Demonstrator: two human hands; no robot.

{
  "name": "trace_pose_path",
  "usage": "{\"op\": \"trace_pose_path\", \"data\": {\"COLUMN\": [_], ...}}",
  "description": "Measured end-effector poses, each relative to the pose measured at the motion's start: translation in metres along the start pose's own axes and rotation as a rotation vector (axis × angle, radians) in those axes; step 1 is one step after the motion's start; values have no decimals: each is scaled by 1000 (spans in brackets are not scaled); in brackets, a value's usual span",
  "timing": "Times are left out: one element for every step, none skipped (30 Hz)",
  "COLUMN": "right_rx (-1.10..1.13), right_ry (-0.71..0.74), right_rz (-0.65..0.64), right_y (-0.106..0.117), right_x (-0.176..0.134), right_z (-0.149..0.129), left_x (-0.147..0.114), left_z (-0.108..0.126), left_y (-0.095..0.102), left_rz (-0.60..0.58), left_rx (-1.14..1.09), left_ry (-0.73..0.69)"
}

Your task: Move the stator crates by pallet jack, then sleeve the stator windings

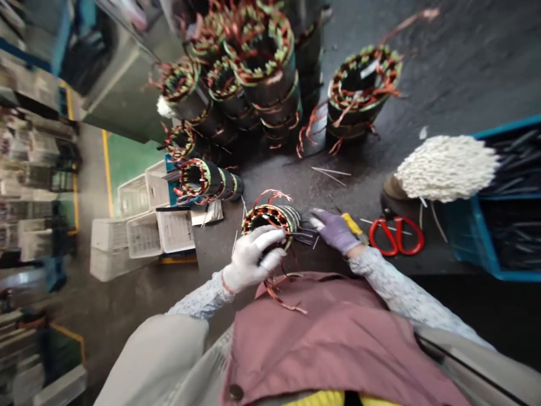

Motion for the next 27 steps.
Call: {"op": "trace_pose_path", "data": {"right_rx": [-12,-23,-37,-64,-107,-163,-225,-285,-336,-373,-391,-398,-400,-406,-417,-436,-460,-484,-503,-512,-509,-492,-465,-435,-407,-388,-377], "right_ry": [39,101,186,282,376,462,536,596,637,656,657,646,632,619,608,602,600,599,602,613,629,650,669,684,696,706,716], "right_rz": [118,237,336,393,410,393,354,305,257,224,210,208,208,206,200,190,180,173,171,171,172,175,179,180,181,179,175], "right_y": [22,44,63,76,83,83,78,70,61,52,46,42,39,38,38,38,38,38,39,39,39,39,38,38,38,38,37], "right_x": [-10,-23,-38,-52,-65,-75,-80,-83,-82,-79,-75,-69,-65,-61,-58,-56,-55,-54,-54,-54,-55,-56,-57,-58,-58,-59,-59], "right_z": [-5,-16,-31,-51,-74,-97,-118,-136,-149,-156,-160,-159,-157,-154,-151,-149,-148,-148,-148,-149,-150,-151,-151,-150,-149,-148,-147], "left_x": [2,3,7,12,19,26,31,37,43,48,54,59,63,66,68,70,70,70,69,67,65,63,62,62,61,61,60], "left_z": [-6,-13,-19,-25,-30,-34,-37,-39,-41,-41,-40,-37,-33,-28,-23,-17,-13,-10,-10,-12,-15,-20,-25,-30,-33,-35,-36], "left_y": [14,26,35,37,33,23,12,3,-4,-11,-16,-21,-26,-29,-32,-33,-33,-31,-29,-25,-22,-17,-12,-6,-1,4,8], "left_rz": [63,118,136,100,13,-102,-202,-267,-300,-310,-308,-305,-304,-305,-311,-319,-333,-358,-394,-443,-501,-555,-597,-618,-622,-612,-594], "left_rx": [-5,28,91,167,231,273,292,299,302,309,324,349,386,435,487,536,580,619,653,681,703,716,717,705,684,660,642], "left_ry": [15,24,15,-18,-71,-134,-197,-240,-257,-253,-241,-226,-213,-204,-205,-210,-220,-228,-229,-224,-211,-186,-155,-118,-77,-32,7]}}
Point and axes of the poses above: each hand's wrist, its own x-axis towards the middle knuckle, its own y-axis out of the back of the hand, z = x × y, the point moved 8 cm from there along x, towards the middle knuckle, and after that the axes turned 6 degrees about -z, right-handed, at the moved point
